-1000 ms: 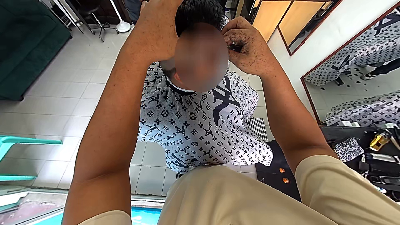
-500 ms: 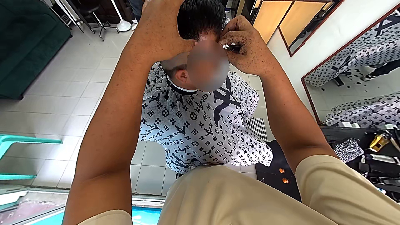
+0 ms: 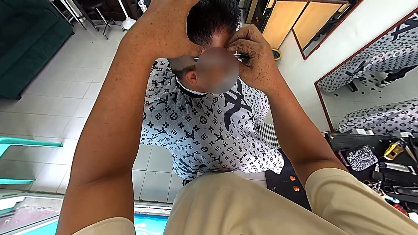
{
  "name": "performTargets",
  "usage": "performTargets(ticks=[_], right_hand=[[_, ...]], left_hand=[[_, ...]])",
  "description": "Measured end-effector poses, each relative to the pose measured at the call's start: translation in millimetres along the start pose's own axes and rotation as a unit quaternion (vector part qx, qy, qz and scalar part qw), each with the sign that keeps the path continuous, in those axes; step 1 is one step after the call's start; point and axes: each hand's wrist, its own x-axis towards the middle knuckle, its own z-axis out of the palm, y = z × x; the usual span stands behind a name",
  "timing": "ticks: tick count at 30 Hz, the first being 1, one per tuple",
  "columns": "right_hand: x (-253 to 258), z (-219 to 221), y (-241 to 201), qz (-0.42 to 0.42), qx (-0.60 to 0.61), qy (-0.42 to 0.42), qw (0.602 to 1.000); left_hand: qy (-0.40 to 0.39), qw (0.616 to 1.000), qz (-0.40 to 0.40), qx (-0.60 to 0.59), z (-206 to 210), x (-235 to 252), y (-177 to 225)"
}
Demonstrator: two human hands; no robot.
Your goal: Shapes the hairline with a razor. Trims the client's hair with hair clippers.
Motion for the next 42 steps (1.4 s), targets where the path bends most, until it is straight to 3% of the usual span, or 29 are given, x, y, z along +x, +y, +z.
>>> performTargets(ticks=[17, 42], right_hand=[[-1, 11, -3, -0.006, -0.04, 0.013, 0.999], [9, -2, -6, -0.034, -0.095, -0.034, 0.994]], left_hand=[[0.02, 1.0, 0.013, -0.013, 1, -1, -3], [0.011, 1.0, 0.015, -0.016, 6, -1, -4]])
